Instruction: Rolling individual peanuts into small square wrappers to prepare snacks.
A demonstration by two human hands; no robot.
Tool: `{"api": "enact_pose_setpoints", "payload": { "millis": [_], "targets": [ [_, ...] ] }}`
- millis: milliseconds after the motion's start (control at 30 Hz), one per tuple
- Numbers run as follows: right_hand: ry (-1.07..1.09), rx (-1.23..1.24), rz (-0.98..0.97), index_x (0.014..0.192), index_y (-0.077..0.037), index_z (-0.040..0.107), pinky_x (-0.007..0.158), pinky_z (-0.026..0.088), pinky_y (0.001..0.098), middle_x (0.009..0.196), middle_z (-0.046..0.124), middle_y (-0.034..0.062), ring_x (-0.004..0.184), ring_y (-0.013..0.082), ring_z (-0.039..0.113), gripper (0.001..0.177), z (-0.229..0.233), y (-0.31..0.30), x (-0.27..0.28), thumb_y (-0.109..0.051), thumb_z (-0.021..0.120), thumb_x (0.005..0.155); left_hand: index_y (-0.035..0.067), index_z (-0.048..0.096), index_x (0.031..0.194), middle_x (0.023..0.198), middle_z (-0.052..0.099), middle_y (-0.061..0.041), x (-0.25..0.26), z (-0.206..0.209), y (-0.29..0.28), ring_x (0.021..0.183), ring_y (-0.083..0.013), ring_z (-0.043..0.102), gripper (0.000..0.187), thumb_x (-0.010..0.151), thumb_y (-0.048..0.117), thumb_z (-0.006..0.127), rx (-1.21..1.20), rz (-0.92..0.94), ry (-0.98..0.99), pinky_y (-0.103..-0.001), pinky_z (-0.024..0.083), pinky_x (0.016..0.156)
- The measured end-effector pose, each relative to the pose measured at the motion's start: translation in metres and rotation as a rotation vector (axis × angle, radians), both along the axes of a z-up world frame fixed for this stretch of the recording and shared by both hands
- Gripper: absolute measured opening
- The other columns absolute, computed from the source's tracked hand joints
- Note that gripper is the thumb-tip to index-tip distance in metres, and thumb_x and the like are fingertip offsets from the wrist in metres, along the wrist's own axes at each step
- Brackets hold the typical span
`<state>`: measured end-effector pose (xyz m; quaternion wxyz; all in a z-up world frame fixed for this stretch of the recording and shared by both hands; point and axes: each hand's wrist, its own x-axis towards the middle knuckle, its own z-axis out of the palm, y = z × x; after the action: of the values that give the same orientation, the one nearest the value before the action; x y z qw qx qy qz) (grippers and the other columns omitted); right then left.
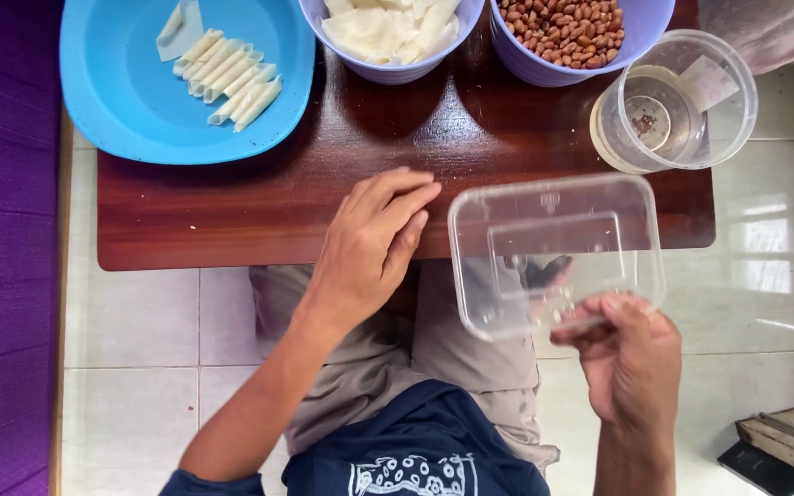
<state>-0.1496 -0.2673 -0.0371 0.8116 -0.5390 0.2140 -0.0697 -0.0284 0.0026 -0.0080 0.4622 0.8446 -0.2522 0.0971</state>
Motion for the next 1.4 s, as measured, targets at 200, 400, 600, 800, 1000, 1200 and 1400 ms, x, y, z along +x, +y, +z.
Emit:
{"api": "enact_pose_setpoints", "payload": {
  "millis": [200,400,600,800,1000,1200,1400],
  "targets": [
    [0.171,0.004,-0.055,0.093,0.006,0.067,0.06,0.063,0.0337,0.078,0.071,0.0207,0.059,0.0249,0.07,0.016,-0.028,-0.027,-0.063,-0.006,0.06,0.101,-0.002,0.043,0.149,0.158,0.043,-0.014,0.037,-0.021,-0.02,0.15,-0.0369,0.038,0.05,0.108,0.025,0.048,0.248,-0.103,-0.008,-0.053,0.031,0.125],
    [0.185,0.047,0.02,0.093,0.008,0.068,0.062,0.062,0.0358,0.077,0.073,0.0247,0.061,0.0298,0.073,0.019,-0.048,-0.026,-0.089,-0.008,0.061,0.1,-0.004,0.043,0.152,0.163,0.036,-0.015,0.053,-0.03,-0.028,0.152,-0.0328,0.033,0.061,0.109,0.039,0.047,0.507,-0.135,-0.178,-0.048,0.028,0.126],
    [0.23,0.031,0.079,0.092,0.009,0.068,0.062,0.062,0.0368,0.079,0.074,0.0257,0.064,0.031,0.074,0.019,-0.05,-0.008,-0.077,-0.007,0.06,0.1,-0.003,0.041,0.156,0.166,0.031,-0.013,0.041,-0.025,-0.035,0.155,-0.0288,0.025,0.061,0.11,0.038,0.041,0.522,-0.25,-0.188,-0.043,0.022,0.129],
    [0.246,0.131,0.101,0.096,0.008,0.068,0.066,0.062,0.0359,0.083,0.075,0.0243,0.068,0.031,0.074,0.017,-0.072,0.009,-0.057,-0.006,0.059,0.101,0.003,0.012,0.161,0.171,0.006,-0.013,0.029,-0.032,-0.053,0.157,-0.0259,0.001,0.073,0.107,0.051,0.003,0.769,-0.447,-0.153,-0.04,0.001,0.131],
    [0.282,0.132,0.113,0.098,0.014,0.067,0.068,0.06,0.0366,0.089,0.074,0.0286,0.072,0.0349,0.073,0.023,-0.071,0.027,-0.044,-0.006,0.057,0.101,0.009,0.022,0.162,0.172,0.016,-0.005,0.027,-0.025,-0.035,0.163,-0.0217,0.012,0.064,0.109,0.042,0.01,0.339,-0.58,-0.066,-0.039,0.012,0.14],
    [0.248,0.139,0.116,0.095,0.011,0.068,0.069,0.062,0.0372,0.084,0.074,0.0254,0.069,0.0324,0.074,0.021,-0.069,0.02,-0.048,-0.006,0.058,0.101,0.005,0.006,0.16,0.171,0.004,-0.013,0.047,-0.033,-0.023,0.158,-0.0272,0.005,0.073,0.106,0.053,-0.002,0.816,-0.292,-0.046,-0.043,0.002,0.131],
    [0.251,0.106,0.089,0.095,0.011,0.069,0.065,0.063,0.036,0.079,0.075,0.0275,0.066,0.0328,0.075,0.022,-0.059,0.015,-0.051,-0.007,0.059,0.101,0.004,0.024,0.16,0.17,0.021,-0.013,0.003,-0.028,-0.053,0.159,-0.0243,0.017,0.069,0.105,0.042,0.009,0.494,-0.664,-0.118,-0.04,0.008,0.133]
  ]
}}
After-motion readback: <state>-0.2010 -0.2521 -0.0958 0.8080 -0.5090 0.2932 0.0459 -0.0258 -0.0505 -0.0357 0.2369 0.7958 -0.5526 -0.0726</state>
